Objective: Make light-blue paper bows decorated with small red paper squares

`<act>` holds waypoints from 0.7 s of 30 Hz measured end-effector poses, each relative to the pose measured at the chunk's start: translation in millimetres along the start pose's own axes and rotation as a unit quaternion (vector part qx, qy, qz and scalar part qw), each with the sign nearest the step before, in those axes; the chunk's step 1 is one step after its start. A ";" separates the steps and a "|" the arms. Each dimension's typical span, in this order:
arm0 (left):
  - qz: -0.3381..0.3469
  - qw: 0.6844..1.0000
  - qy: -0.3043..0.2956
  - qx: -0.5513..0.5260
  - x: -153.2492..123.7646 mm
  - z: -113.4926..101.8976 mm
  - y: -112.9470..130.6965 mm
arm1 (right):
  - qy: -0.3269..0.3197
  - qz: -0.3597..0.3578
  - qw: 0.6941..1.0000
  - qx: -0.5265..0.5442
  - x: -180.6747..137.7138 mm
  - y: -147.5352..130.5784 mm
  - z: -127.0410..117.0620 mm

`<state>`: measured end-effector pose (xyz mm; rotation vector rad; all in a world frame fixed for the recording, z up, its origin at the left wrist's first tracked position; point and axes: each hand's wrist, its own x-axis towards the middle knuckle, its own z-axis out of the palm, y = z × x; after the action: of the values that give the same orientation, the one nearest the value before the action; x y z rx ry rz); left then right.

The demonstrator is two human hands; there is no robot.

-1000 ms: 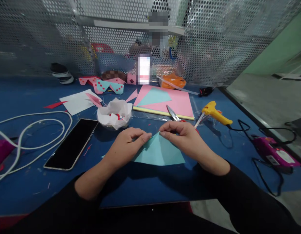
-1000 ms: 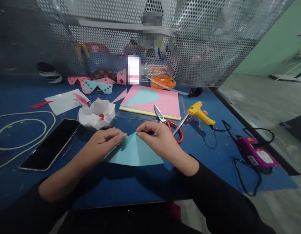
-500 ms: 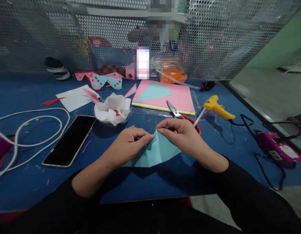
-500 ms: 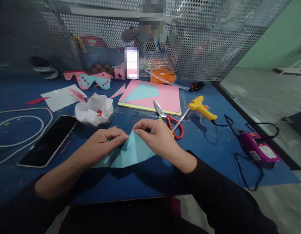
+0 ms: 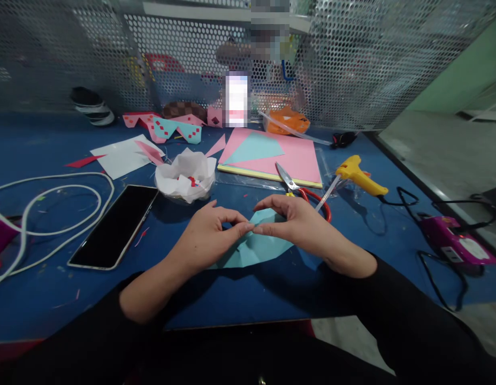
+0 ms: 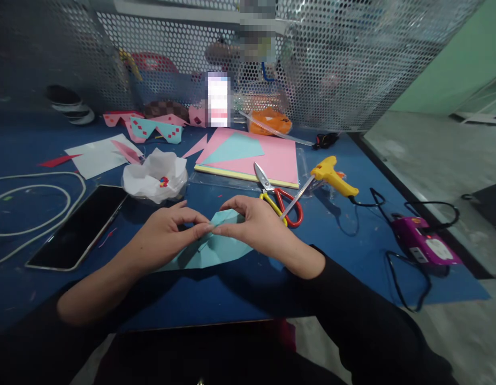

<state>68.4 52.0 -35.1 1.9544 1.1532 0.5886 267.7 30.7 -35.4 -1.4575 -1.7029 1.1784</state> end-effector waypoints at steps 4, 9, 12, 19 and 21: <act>0.013 1.000 -0.009 0.025 -0.2 1.4 -1.0 | -0.003 -0.001 1.000 0.003 -1.0 1.5 1.0; 0.021 0.999 -0.012 0.042 -1.0 1.4 -0.2 | -0.003 0.002 1.000 0.013 -1.6 0.9 2.8; 0.027 0.998 0.012 0.059 -1.9 2.2 1.0 | -0.003 0.014 1.000 0.010 -1.0 0.7 4.6; 0.030 0.997 0.018 0.074 -4.3 3.9 3.4 | -0.013 0.008 1.000 -0.006 -2.0 4.0 12.1; 0.035 0.996 0.009 0.081 -4.2 4.5 3.4 | -0.014 0.008 1.000 -0.007 -3.1 3.6 13.6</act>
<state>71.3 45.6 -35.0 2.1384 1.1789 0.5648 258.0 24.4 -44.1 -1.4723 -1.7243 1.2045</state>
